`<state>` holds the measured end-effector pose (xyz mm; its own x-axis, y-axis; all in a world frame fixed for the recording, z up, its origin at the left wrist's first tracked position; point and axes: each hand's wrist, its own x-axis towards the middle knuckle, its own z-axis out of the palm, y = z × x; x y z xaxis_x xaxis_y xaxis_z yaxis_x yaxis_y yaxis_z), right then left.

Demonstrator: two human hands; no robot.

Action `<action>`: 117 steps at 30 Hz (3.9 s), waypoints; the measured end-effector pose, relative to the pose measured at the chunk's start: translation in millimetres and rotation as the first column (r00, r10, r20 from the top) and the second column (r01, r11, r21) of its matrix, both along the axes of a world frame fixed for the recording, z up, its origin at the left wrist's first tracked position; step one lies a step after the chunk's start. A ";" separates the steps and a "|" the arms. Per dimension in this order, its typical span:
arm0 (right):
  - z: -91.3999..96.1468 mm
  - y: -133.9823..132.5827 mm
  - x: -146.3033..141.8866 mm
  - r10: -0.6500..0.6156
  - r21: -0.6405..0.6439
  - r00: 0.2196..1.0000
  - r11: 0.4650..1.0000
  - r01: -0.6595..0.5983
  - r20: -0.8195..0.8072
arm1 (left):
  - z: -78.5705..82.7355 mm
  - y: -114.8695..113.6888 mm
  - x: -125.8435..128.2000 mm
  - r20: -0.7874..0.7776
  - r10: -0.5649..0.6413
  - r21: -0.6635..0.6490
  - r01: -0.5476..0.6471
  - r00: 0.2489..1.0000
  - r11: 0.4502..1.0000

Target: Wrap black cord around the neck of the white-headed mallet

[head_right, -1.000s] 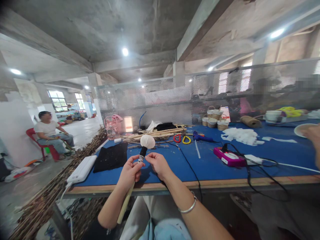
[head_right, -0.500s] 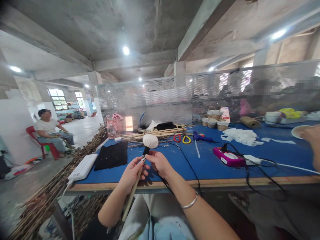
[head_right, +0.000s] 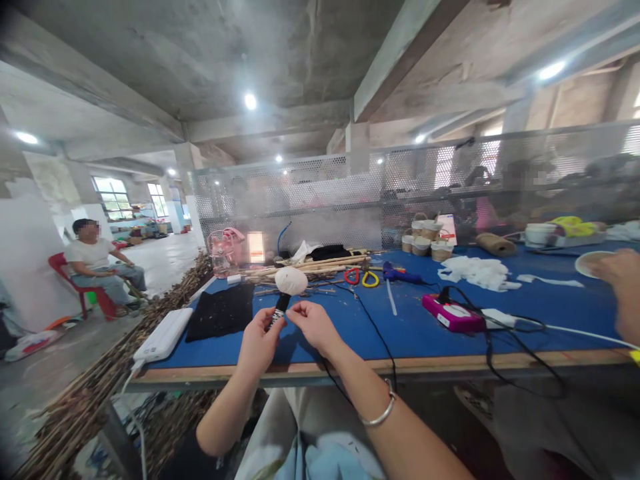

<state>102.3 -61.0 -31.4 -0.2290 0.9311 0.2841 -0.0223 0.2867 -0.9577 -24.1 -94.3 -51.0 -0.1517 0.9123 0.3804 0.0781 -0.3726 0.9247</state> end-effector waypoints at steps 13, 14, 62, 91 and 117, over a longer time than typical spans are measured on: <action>-3.4 -3.7 -0.9 0.075 -0.232 0.983 0.966 -0.114 -0.167 | 1.1 -9.7 1.9 0.422 -0.215 -0.194 0.319 0.881 0.928; -3.4 -2.8 -1.3 0.083 -0.234 0.979 0.964 -0.126 -0.185 | 3.0 -11.5 1.0 0.461 -0.240 -0.193 0.360 0.855 0.913; -5.2 55.5 0.5 0.440 -0.284 0.891 0.845 -0.453 -0.111 | 0.3 9.0 -4.8 0.531 -0.250 -0.100 0.353 0.810 0.930; -0.2 52.5 5.3 0.345 -0.201 0.934 0.912 -0.357 -0.093 | -6.5 18.8 1.7 0.441 -0.039 -0.152 0.117 0.896 0.981; -5.6 56.8 4.9 0.417 -0.202 0.909 0.889 -0.411 -0.015 | -11.1 23.8 8.4 0.400 -0.018 -0.149 0.084 0.916 0.985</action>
<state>107.2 -4.2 -37.0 -0.6112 0.7859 0.0936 -0.0704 0.0637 -0.9955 -15.7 -70.5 -62.1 -0.2110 0.9663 0.1477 -0.3221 -0.2114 0.9228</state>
